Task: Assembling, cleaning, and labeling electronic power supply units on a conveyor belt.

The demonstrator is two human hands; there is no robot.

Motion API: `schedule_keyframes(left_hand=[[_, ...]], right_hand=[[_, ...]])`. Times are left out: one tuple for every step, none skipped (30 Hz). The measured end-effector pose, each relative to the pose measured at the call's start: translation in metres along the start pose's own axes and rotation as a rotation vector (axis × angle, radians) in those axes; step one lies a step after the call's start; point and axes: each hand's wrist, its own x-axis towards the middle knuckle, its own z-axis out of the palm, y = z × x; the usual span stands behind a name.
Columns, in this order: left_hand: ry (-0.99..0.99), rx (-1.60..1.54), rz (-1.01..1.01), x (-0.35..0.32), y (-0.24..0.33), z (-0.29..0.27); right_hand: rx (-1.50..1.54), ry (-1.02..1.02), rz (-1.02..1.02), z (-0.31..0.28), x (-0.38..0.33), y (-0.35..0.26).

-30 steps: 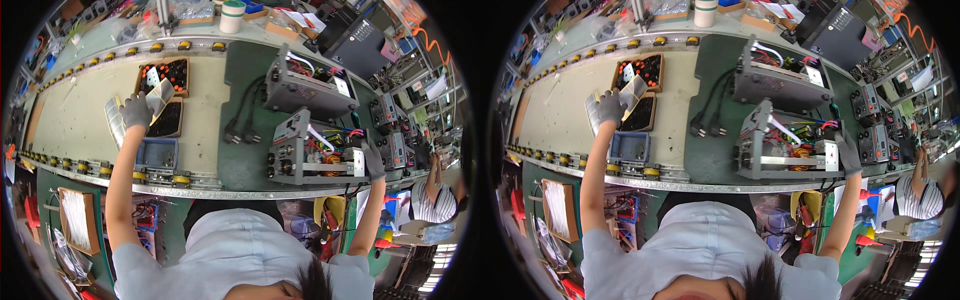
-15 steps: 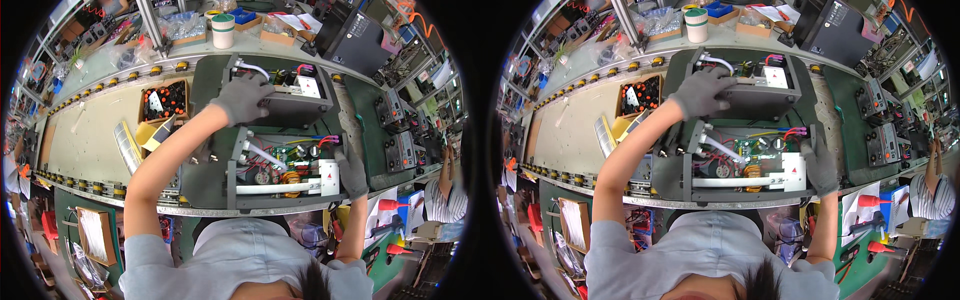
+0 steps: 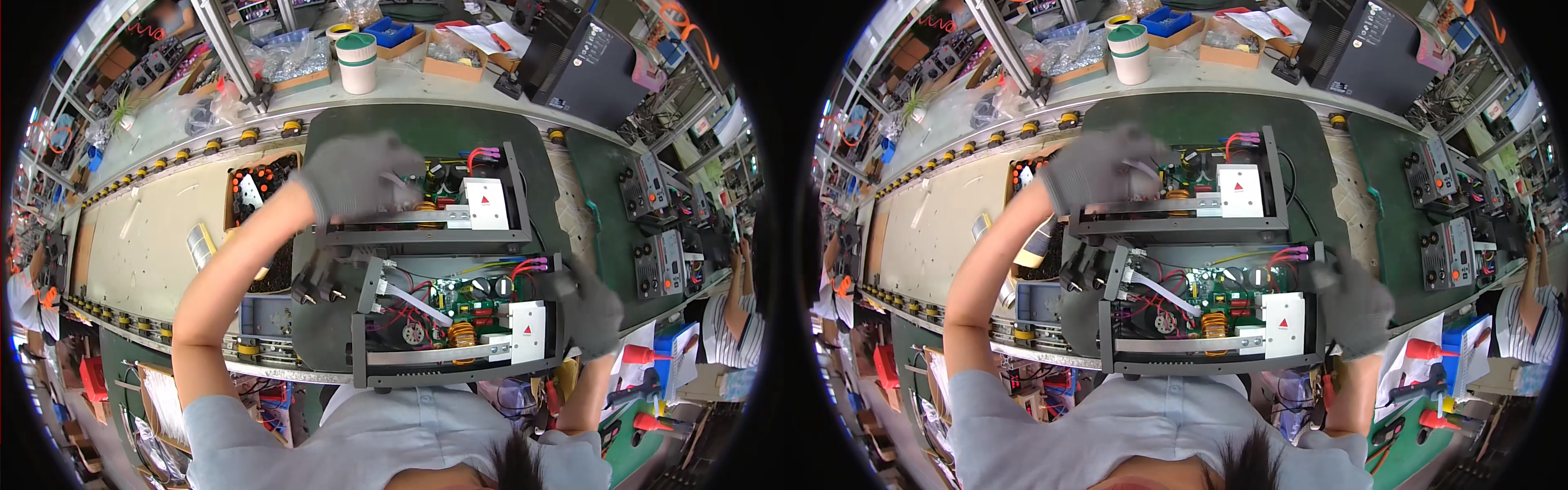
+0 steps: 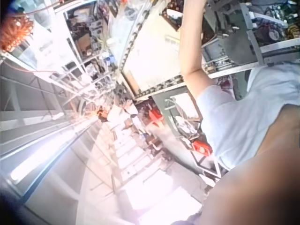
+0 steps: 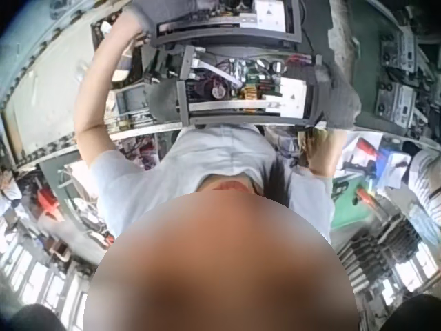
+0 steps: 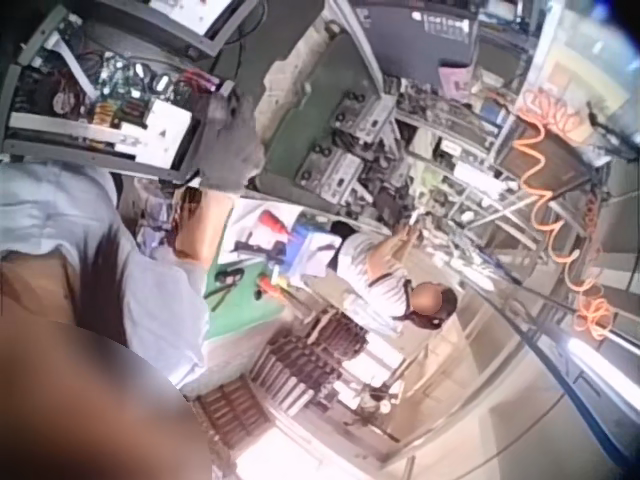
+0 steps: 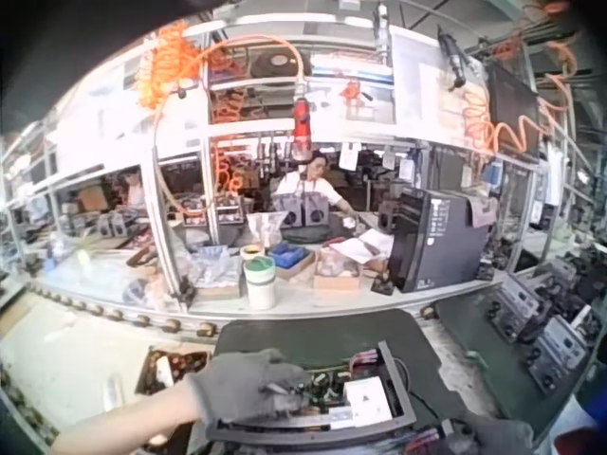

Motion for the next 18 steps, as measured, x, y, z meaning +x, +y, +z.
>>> schedule_keyframes(left_hand=[[0.002,-0.007,-0.009,0.014,-0.012,-0.006],[0.015,0.042,-0.076,0.029,-0.025,-0.013],[0.028,0.092,-0.14,0.044,-0.036,-0.016],[0.024,0.088,-0.143,0.055,-0.042,-0.013],[-0.198,0.117,-0.116,0.065,-0.046,-0.007],[-0.432,0.151,-0.11,0.073,-0.048,0.0],[-0.423,0.141,-0.084,0.08,-0.049,0.007],[-0.574,0.189,-0.14,0.086,-0.048,0.015],[-0.72,0.232,-0.186,0.09,-0.047,0.019],[-0.67,0.291,-0.171,0.09,-0.047,0.023],[-0.684,0.283,-0.174,0.09,-0.047,0.024],[-0.654,0.261,-0.19,0.087,-0.046,0.026],[-0.62,0.232,-0.192,0.086,-0.046,0.027],[-0.575,0.241,-0.178,0.083,-0.047,0.027],[-0.58,0.237,-0.176,0.08,-0.048,0.026],[-0.512,0.184,-0.212,0.078,-0.049,0.025],[-0.436,0.127,-0.243,0.077,-0.05,0.025],[-0.451,0.126,-0.243,0.075,-0.051,0.026]], right_hand=[[0.025,0.004,-0.037,-0.007,0.007,-0.003],[-0.01,0.2,-0.134,-0.013,0.016,-0.008],[-0.045,0.397,-0.23,-0.017,0.026,-0.013],[-0.046,0.39,-0.23,-0.019,0.036,-0.019],[0.077,0.346,-0.41,-0.019,0.046,-0.027],[0.201,0.3,-0.587,-0.017,0.056,-0.035],[0.2,0.294,-0.583,-0.013,0.066,-0.045],[0.224,0.216,-0.696,-0.007,0.074,-0.055],[0.235,0.117,-0.784,-0.002,0.083,-0.063],[0.253,0.134,-0.805,0.002,0.092,-0.071],[0.175,0.096,-0.879,0.008,0.102,-0.077],[0.096,0.056,-0.953,0.013,0.111,-0.082],[0.098,0.049,-0.951,0.02,0.12,-0.086],[0.053,0.012,-1.027,0.026,0.129,-0.09],[-0.004,-0.031,-1.085,0.032,0.137,-0.093],[0.01,-0.026,-1.099,0.038,0.144,-0.096],[-0.079,-0.068,-1.156,0.043,0.149,-0.098],[-0.184,-0.116,-1.202,0.048,0.154,-0.101]])
